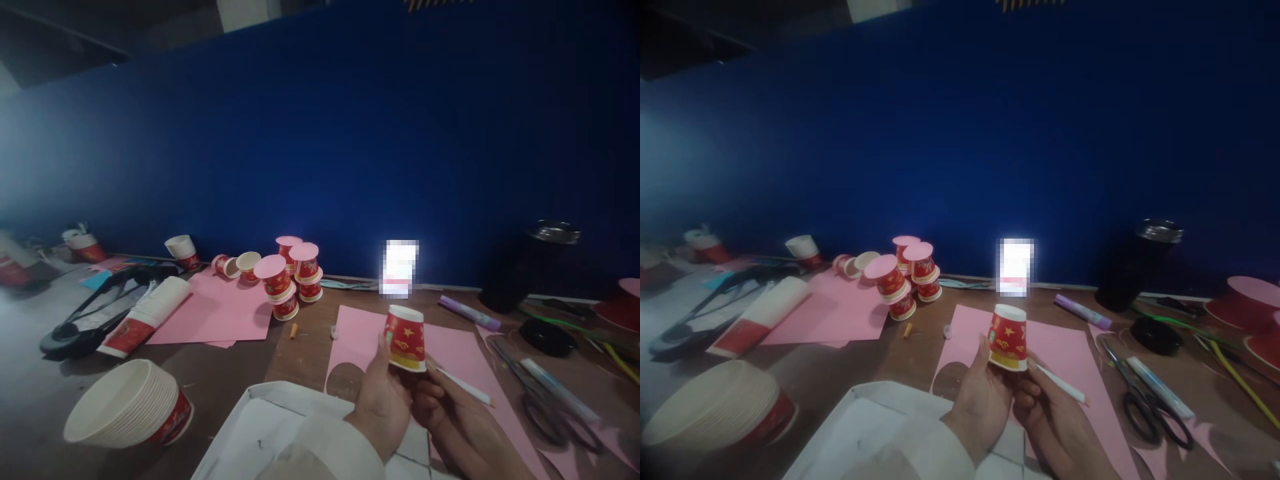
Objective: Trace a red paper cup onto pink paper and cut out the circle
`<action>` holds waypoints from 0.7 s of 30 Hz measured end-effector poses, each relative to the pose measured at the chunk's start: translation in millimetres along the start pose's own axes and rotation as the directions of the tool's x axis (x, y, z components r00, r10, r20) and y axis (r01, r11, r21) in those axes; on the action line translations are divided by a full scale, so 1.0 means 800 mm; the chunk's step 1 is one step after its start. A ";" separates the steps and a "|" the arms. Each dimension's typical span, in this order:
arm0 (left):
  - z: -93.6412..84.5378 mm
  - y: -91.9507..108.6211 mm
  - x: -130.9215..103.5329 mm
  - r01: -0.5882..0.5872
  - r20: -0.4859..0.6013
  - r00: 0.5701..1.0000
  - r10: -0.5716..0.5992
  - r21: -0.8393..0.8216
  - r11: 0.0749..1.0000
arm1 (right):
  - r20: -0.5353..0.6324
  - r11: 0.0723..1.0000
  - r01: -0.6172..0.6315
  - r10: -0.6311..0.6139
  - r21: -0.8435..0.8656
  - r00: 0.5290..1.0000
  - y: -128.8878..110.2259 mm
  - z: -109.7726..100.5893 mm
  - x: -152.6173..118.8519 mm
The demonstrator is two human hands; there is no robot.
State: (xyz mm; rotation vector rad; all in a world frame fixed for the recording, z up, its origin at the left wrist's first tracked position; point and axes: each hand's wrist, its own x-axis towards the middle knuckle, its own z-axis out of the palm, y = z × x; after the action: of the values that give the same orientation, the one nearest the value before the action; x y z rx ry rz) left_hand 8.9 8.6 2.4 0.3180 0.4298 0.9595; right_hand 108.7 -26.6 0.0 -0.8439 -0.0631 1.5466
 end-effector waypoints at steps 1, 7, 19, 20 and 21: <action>-0.001 0.001 0.001 0.020 0.005 1.000 -0.020 0.004 1.000 | -0.006 1.000 0.002 -0.002 0.003 1.000 0.000 0.000 0.001; 0.000 0.010 0.004 0.003 -0.010 1.000 -0.003 -0.067 0.998 | -0.018 0.997 0.053 -0.054 -0.058 0.998 0.003 -0.001 0.002; 0.009 0.018 -0.001 0.019 -0.011 1.000 -0.020 -0.125 0.992 | 0.029 0.954 0.032 -0.025 -0.299 0.999 -0.002 -0.019 -0.004; 0.010 0.016 -0.002 0.011 -0.035 0.999 -0.015 -0.127 0.992 | 0.029 0.944 0.040 -0.032 -0.327 0.999 -0.004 -0.019 -0.005; 0.010 0.015 -0.002 0.003 -0.058 0.998 -0.011 -0.130 0.992 | 0.027 0.938 0.055 -0.048 -0.342 0.998 -0.005 -0.018 -0.007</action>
State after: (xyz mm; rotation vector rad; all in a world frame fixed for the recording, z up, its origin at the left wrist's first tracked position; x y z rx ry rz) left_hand 3.1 13.2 15.1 0.1709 0.4193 0.9866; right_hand 119.4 -36.9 -6.2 -1.0931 -0.3752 1.5159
